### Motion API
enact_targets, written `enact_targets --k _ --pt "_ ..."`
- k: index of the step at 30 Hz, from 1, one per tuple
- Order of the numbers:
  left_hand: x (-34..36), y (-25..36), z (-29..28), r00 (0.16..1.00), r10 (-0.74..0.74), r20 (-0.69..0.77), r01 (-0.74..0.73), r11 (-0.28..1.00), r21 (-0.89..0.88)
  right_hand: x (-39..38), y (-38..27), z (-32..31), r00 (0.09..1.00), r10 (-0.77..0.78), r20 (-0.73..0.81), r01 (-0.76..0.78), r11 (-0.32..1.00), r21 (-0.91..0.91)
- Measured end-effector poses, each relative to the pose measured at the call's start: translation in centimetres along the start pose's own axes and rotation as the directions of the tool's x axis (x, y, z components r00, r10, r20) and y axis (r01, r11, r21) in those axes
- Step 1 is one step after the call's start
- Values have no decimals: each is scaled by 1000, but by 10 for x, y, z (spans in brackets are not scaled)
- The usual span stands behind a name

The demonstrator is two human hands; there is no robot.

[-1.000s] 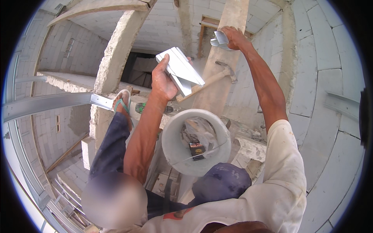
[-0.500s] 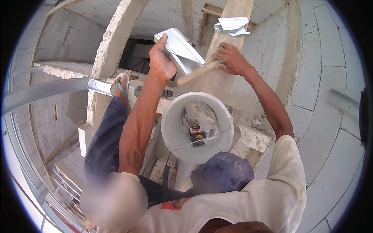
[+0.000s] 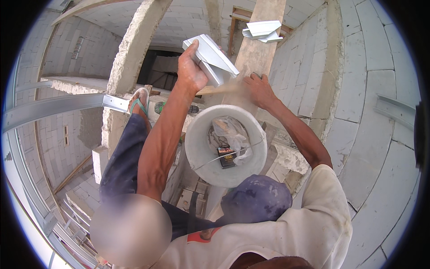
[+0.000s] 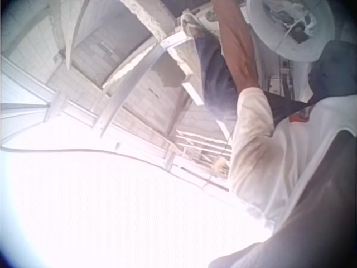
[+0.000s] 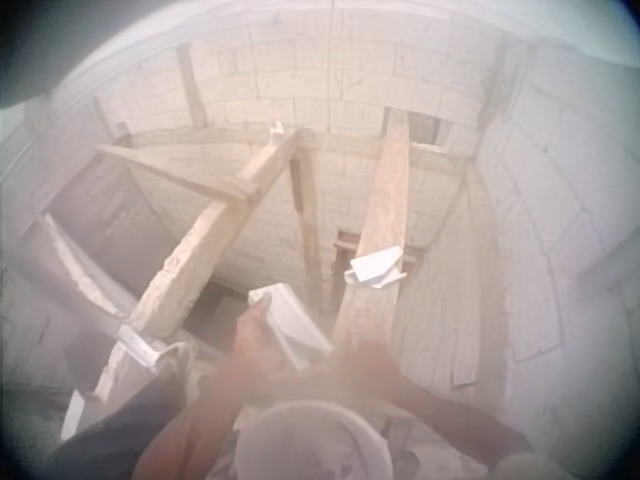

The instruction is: The person positions and secures white metal frame pieces onto a wooden support structure on a rooftop. They use a cordless drill to fasten the pieces with screws, handling the frame and tools by hand.

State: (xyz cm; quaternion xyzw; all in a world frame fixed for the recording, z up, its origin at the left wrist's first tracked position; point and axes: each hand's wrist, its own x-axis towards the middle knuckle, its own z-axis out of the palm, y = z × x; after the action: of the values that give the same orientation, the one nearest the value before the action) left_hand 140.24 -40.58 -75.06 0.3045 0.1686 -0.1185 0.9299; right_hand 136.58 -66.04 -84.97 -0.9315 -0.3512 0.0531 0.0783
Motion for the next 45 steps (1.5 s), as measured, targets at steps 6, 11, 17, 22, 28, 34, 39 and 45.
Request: enact_targets --k 6,11,17,22,28,34,39,45 --pt "13 -11 -2 997 -59 44 61 997 -39 -17 -8 0 997 34 -67 -27 994 108" --pt "19 -25 2 992 -126 18 126 992 16 -4 10 -19 883 450 -135 -253 697 671" --pt "9 -43 21 967 -230 106 220 970 100 47 -27 -71 874 446 -195 -202 697 688" --pt "17 -41 26 946 -234 223 177 952 249 63 -20 -87 866 489 -109 -218 563 797" --pt "9 -12 33 935 -354 -10 238 607 758 61 53 -51 886 422 -190 -298 834 465" --pt "-10 96 0 969 -246 -11 21 36 999 70 79 -22 958 253 -134 -239 964 114" --pt "-48 205 1 989 -134 54 -131 -675 726 65 94 -20 945 323 -48 -307 929 206" --pt "-134 336 -43 957 260 -132 268 -963 43 55 79 -38 958 233 -170 -189 952 239"
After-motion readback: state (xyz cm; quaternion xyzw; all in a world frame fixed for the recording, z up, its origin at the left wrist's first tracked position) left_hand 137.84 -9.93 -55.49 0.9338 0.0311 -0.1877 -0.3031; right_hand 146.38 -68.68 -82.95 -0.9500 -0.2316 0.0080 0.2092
